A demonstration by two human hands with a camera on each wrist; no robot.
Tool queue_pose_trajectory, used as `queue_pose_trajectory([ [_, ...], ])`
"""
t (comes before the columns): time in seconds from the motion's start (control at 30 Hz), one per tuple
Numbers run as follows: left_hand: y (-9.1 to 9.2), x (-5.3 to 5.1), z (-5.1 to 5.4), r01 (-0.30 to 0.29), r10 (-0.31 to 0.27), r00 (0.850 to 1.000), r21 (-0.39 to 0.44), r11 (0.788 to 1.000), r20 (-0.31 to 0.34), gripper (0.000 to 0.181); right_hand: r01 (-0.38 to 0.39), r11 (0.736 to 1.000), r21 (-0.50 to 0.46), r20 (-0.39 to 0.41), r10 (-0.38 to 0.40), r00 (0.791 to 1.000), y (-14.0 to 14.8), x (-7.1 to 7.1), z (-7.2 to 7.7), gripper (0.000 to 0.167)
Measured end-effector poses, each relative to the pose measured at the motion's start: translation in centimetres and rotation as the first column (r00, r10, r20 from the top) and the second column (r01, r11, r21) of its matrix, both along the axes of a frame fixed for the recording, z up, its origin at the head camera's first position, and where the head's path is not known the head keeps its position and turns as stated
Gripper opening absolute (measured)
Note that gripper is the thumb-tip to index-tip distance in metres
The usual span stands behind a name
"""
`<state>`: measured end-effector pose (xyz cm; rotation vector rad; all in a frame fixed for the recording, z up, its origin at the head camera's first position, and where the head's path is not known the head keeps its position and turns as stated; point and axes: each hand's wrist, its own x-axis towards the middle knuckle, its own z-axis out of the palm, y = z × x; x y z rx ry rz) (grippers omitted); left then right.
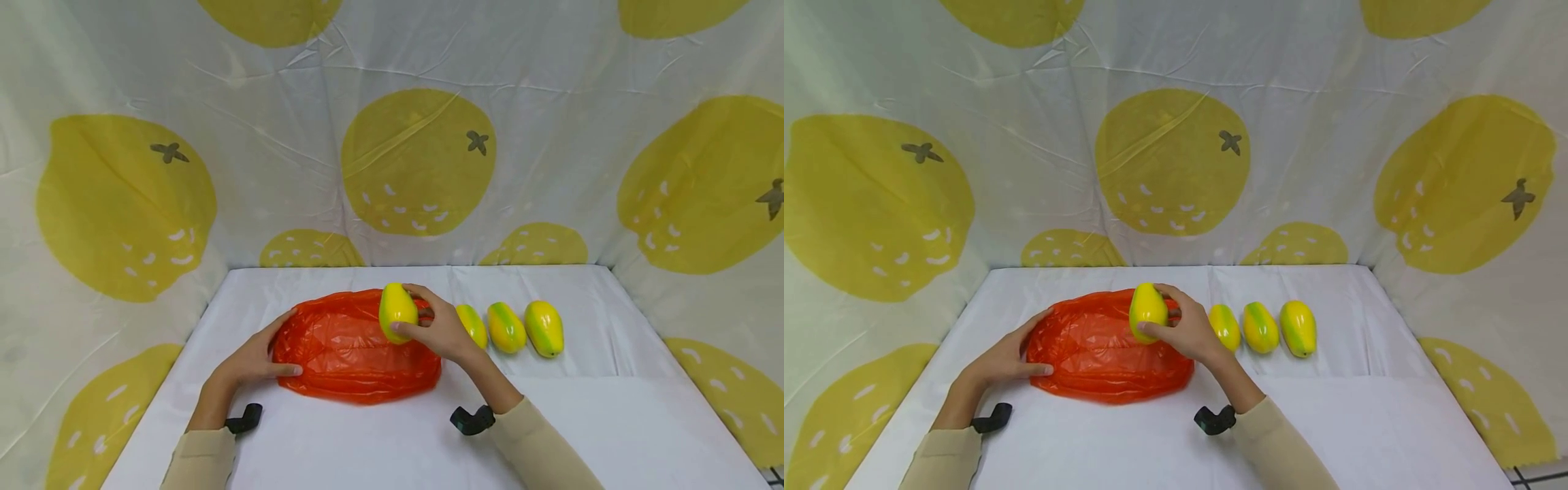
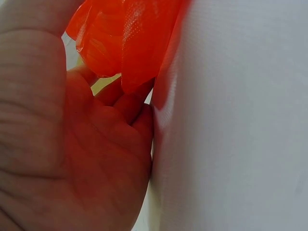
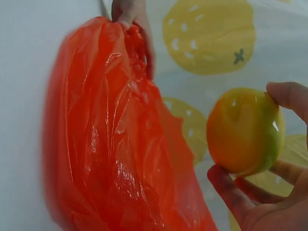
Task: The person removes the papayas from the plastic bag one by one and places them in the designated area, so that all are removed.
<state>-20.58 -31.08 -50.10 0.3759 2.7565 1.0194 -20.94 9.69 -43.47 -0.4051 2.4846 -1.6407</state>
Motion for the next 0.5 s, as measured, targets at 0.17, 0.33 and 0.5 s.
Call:
queue_pose_trajectory([
  [0.17,0.1,0.1,0.3,-0.010,0.010,1.000,0.002,1.000,0.003,0.119,-0.001,1.000,-0.022,0.009,0.001,1.000,1.4,-0.3,-0.3,0.074],
  [0.33,0.1,0.2,0.3,0.002,-0.002,1.000,-0.008,1.000,-0.005,0.119,0.000,1.000,-0.021,0.010,0.001,1.000,2.9,-0.3,-0.5,0.072],
  [0.5,0.0,0.1,0.2,0.008,-0.008,1.000,-0.007,1.000,-0.015,0.118,0.010,1.000,-0.018,0.003,-0.010,1.000,4.3,-0.4,-0.7,0.071],
])
